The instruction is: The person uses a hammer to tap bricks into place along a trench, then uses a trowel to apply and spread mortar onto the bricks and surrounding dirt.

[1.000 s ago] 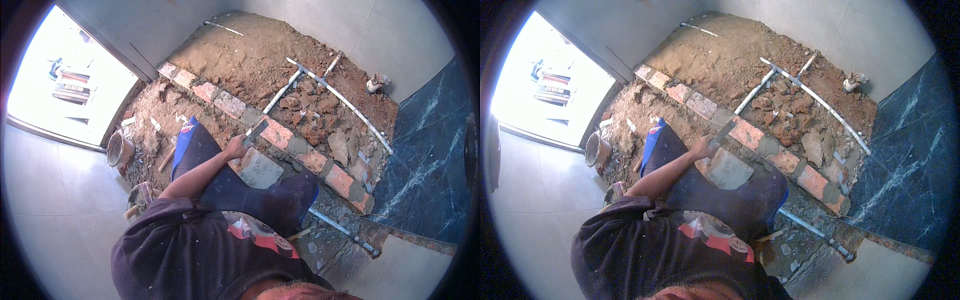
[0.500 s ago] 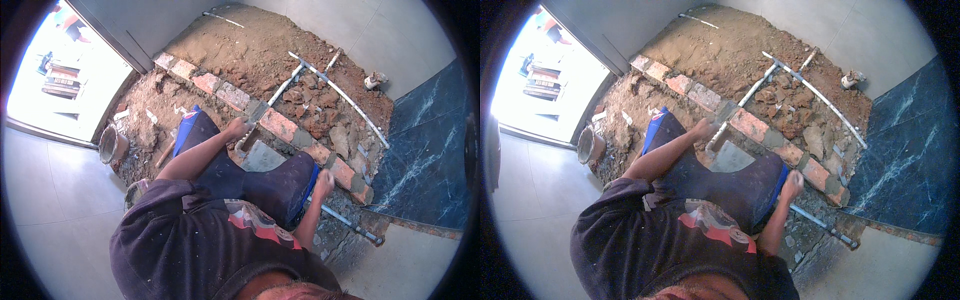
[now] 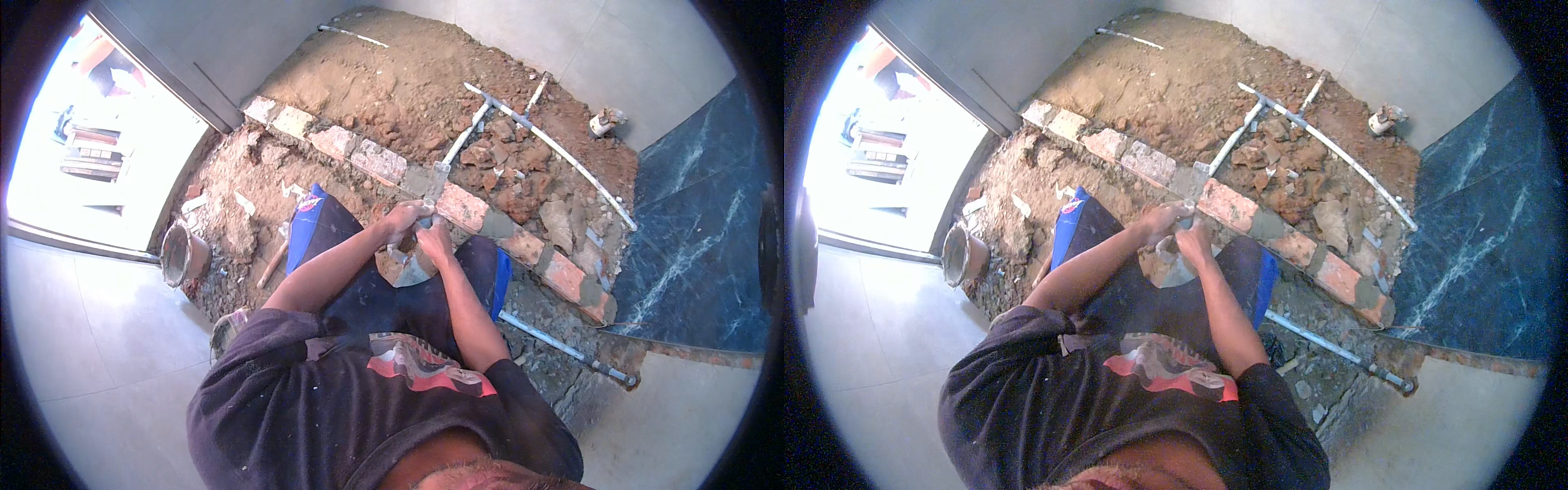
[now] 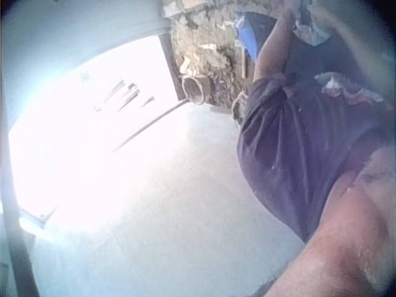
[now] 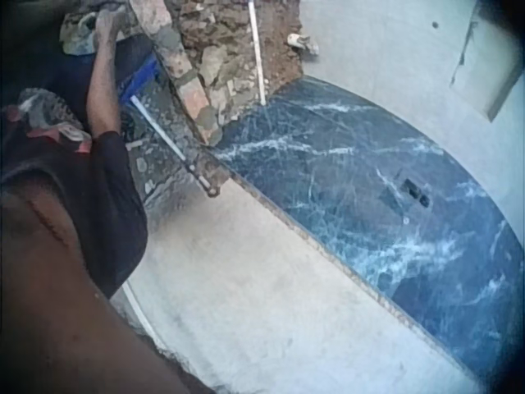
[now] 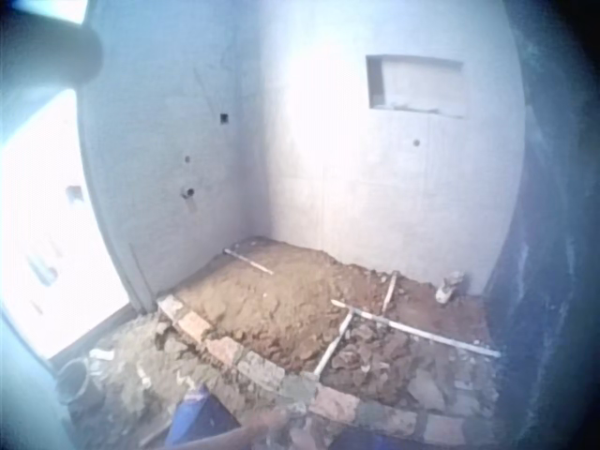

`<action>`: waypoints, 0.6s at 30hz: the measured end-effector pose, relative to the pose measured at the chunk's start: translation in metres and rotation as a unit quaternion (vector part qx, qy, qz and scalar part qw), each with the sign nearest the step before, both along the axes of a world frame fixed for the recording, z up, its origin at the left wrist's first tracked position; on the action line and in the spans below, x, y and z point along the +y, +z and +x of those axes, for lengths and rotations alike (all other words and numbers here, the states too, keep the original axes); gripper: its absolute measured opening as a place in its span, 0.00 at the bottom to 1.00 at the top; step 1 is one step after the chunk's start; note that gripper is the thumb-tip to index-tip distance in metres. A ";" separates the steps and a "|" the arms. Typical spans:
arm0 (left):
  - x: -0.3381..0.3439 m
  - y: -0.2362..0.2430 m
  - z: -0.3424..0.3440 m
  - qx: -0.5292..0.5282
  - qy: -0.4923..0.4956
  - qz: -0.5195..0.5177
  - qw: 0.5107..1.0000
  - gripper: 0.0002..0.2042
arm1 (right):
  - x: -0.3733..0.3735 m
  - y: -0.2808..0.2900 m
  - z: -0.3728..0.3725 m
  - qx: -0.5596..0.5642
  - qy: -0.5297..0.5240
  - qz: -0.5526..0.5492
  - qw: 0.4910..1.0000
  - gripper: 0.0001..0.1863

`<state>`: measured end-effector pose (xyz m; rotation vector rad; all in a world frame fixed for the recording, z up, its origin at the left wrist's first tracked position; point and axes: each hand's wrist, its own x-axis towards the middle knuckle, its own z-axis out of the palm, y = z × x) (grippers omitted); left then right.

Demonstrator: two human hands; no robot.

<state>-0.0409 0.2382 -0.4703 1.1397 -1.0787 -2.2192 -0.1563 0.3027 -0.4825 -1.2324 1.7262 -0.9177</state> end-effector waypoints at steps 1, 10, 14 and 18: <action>-0.001 0.000 0.002 -0.015 -0.012 -0.014 1.000 0.12 | -0.007 -0.016 -0.001 0.007 0.000 0.009 1.000 0.23; 0.001 -0.024 0.019 -0.134 -0.020 -0.029 0.990 0.18 | -0.038 -0.066 -0.029 -0.088 -0.076 0.020 0.993 0.16; 0.007 -0.033 0.018 -0.210 -0.060 -0.073 0.973 0.16 | -0.035 -0.039 -0.035 -0.252 -0.108 0.028 0.961 0.10; 0.007 -0.044 0.019 -0.244 -0.096 -0.120 0.958 0.15 | -0.038 -0.028 -0.040 -0.315 -0.119 0.042 0.941 0.11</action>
